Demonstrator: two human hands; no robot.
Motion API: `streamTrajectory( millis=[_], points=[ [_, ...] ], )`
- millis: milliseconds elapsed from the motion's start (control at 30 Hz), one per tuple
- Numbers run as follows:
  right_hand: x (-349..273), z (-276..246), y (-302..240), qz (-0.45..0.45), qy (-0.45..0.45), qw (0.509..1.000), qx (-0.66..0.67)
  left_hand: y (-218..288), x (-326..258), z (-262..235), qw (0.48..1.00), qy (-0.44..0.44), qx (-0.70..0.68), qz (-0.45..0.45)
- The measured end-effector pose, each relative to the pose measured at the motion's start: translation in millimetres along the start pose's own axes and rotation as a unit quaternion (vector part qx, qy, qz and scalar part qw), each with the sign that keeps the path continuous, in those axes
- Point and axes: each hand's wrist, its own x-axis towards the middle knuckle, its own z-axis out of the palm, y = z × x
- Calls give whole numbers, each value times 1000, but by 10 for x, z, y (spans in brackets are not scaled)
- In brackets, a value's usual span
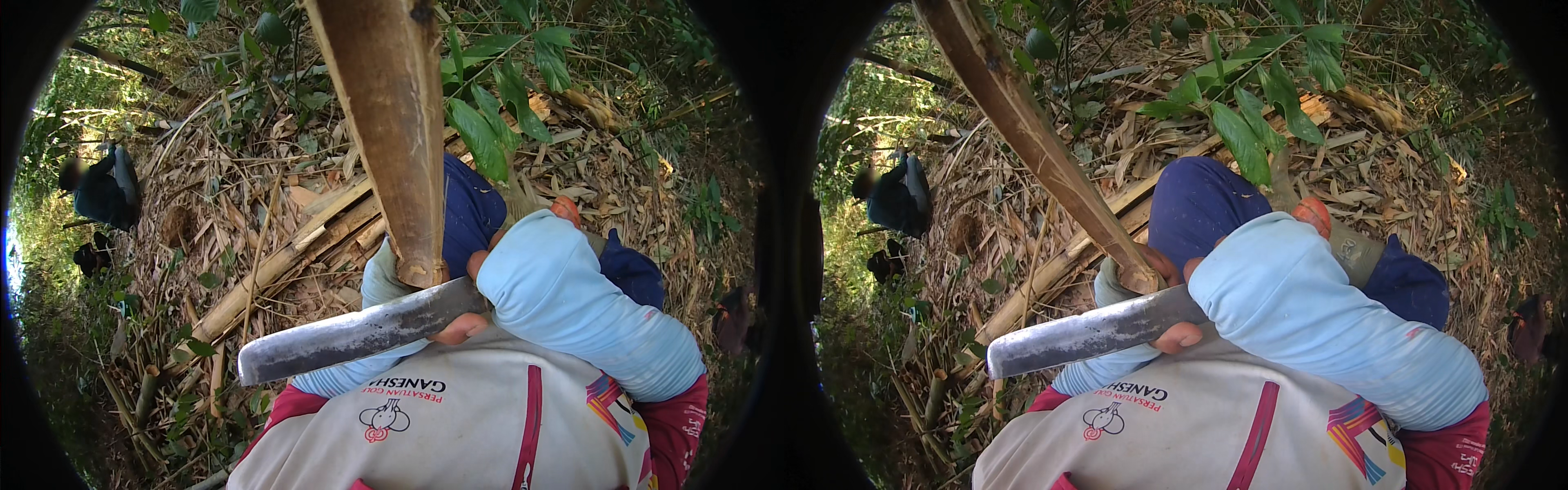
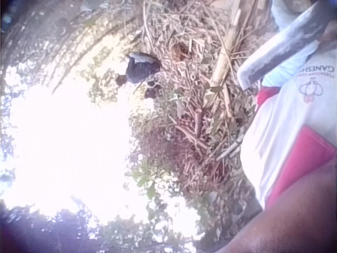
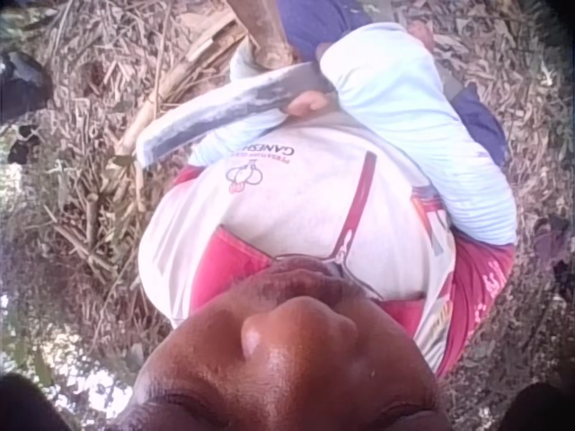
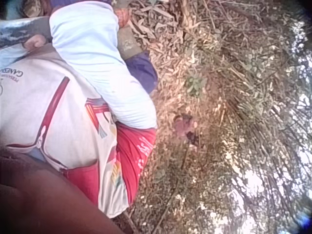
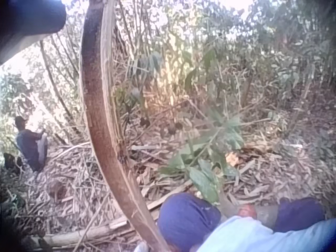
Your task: The person sits on the forest floor and uses a machete to split a long bamboo pole lengthwise. They hold the bamboo vertically between their legs and repeatedly strike it with the machete to separate it into thinner strips.
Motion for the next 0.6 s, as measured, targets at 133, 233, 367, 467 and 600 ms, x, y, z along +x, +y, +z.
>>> streamTrajectory(
  millis=[133, 233, 367, 467, 600],
  points=[
    [-20, -85, -5, -7, 8, 1000, -17, 7, -23, -40, 999, -25, 41, -2],
    [-31, -105, 1, -30, 62, 997, -36, 23, -22, -23, 999, -39, 35, -1],
    [-75, -121, 40, 2, 53, 998, -38, -69, -69, -94, 980, -62, 189, 6],
    [-68, -128, 38, 14, 27, 999, -21, -308, -95, -185, 973, -16, 198, 116],
    [-48, -99, 51, 10, 52, 998, 41, -75, -24, -120, 984, -63, 148, 75]
  ],
)
